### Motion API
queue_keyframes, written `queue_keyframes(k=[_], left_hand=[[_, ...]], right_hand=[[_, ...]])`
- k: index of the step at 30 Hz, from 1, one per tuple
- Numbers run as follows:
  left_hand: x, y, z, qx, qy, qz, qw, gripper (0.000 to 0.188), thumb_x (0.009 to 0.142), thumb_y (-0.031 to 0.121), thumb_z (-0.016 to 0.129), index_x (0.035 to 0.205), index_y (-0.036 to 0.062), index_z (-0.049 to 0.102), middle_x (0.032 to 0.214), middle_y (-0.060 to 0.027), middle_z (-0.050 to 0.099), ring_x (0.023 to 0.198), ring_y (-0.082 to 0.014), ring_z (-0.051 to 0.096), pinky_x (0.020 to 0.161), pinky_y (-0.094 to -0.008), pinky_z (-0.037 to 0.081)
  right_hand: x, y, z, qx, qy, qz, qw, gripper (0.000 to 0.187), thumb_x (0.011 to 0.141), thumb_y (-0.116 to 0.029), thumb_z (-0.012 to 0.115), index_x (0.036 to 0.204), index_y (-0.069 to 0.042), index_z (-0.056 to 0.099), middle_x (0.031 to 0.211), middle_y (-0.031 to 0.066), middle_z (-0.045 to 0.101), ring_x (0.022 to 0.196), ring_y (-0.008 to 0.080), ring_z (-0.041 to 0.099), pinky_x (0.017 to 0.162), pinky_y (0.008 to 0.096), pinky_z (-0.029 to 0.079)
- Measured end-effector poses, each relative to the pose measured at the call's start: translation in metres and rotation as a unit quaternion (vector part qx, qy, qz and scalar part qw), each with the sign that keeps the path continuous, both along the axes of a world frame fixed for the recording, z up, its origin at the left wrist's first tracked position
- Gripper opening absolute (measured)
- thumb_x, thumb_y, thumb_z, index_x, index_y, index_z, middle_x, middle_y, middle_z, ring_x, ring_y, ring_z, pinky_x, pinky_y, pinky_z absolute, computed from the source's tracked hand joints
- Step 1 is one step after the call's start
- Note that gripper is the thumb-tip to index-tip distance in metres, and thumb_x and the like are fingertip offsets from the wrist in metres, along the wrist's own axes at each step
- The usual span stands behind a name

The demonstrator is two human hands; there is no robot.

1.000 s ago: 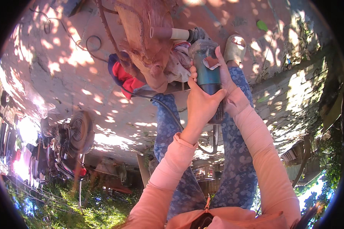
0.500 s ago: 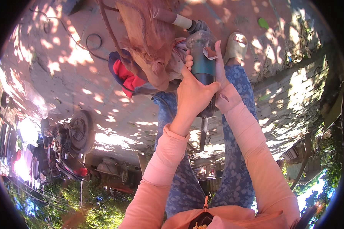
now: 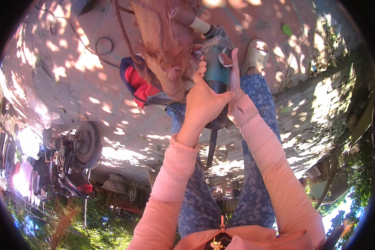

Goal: The person uses an angle grinder to smooth and shape a wooden sculpture. They hold the tool with both hands and move it along the surface of the wood, focusing on different areas to refine the details.

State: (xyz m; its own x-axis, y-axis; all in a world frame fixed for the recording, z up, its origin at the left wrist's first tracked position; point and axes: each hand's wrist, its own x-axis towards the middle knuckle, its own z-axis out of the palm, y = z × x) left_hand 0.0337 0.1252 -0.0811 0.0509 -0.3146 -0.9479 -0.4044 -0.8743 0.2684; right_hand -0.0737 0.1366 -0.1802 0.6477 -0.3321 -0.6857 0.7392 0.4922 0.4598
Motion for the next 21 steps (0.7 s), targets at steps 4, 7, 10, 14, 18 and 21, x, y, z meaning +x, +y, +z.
queue_keyframes(k=[4,7,10,14,18,21], left_hand=[[-0.004,0.025,0.01,0.037,0.012,0.039,0.998,0.106,0.063,0.033,0.08,0.14,-0.0122,0.023,0.123,-0.0282,0.054,0.106,-0.0337,0.062,0.089,-0.0356,0.05],[-0.005,0.027,0.006,-0.037,0.027,0.055,0.997,0.105,0.064,0.03,0.081,0.138,-0.0161,0.022,0.122,-0.0255,0.054,0.106,-0.0304,0.062,0.09,-0.0341,0.049],[-0.004,0.017,-0.01,-0.055,0.06,0.102,0.992,0.099,0.064,0.028,0.081,0.134,-0.0161,0.026,0.118,-0.0222,0.056,0.101,-0.0247,0.062,0.085,-0.0304,0.05],[-0.011,0.023,-0.012,-0.061,0.053,0.121,0.989,0.094,0.065,0.028,0.081,0.131,-0.0133,0.03,0.113,-0.0207,0.057,0.099,-0.0242,0.062,0.084,-0.0304,0.05],[-0.038,0.059,-0.008,-0.056,0.039,0.163,0.984,0.093,0.067,0.029,0.081,0.131,-0.0124,0.028,0.115,-0.0214,0.056,0.1,-0.0257,0.062,0.088,-0.0337,0.049],[-0.056,0.058,-0.001,-0.075,0.026,0.222,0.972,0.089,0.068,0.029,0.081,0.128,-0.0125,0.03,0.115,-0.0213,0.055,0.103,-0.0261,0.06,0.089,-0.0332,0.048]], right_hand=[[-0.003,0.021,0.01,0.009,0.026,0.042,0.999,0.089,0.075,-0.079,0.054,0.108,0.004,0.054,0.089,0.015,0.061,0.077,0.0262,0.062,0.076,0.0373,0.055],[-0.01,0.013,0.008,-0.021,0.046,0.066,0.997,0.09,0.075,-0.079,0.054,0.111,0.004,0.052,0.091,0.0155,0.059,0.08,0.026,0.062,0.076,0.0378,0.055],[-0.012,-0.009,0.002,-0.056,0.068,0.069,0.994,0.091,0.076,-0.078,0.055,0.111,0.005,0.051,0.092,0.0174,0.06,0.081,0.0261,0.062,0.077,0.0383,0.055],[-0.016,-0.01,-0.002,-0.071,0.061,0.108,0.99,0.088,0.077,-0.077,0.053,0.109,0.005,0.053,0.09,0.0164,0.061,0.077,0.0255,0.063,0.076,0.0371,0.055],[-0.036,0.005,0.009,-0.06,0.072,0.186,0.978,0.088,0.077,-0.077,0.054,0.104,0.007,0.058,0.085,0.0158,0.064,0.076,0.0266,0.065,0.073,0.0361,0.056],[-0.046,0.001,0.01,-0.054,0.056,0.211,0.974,0.087,0.077,-0.076,0.054,0.105,0.006,0.058,0.086,0.0162,0.064,0.077,0.0267,0.065,0.073,0.0365,0.056]])
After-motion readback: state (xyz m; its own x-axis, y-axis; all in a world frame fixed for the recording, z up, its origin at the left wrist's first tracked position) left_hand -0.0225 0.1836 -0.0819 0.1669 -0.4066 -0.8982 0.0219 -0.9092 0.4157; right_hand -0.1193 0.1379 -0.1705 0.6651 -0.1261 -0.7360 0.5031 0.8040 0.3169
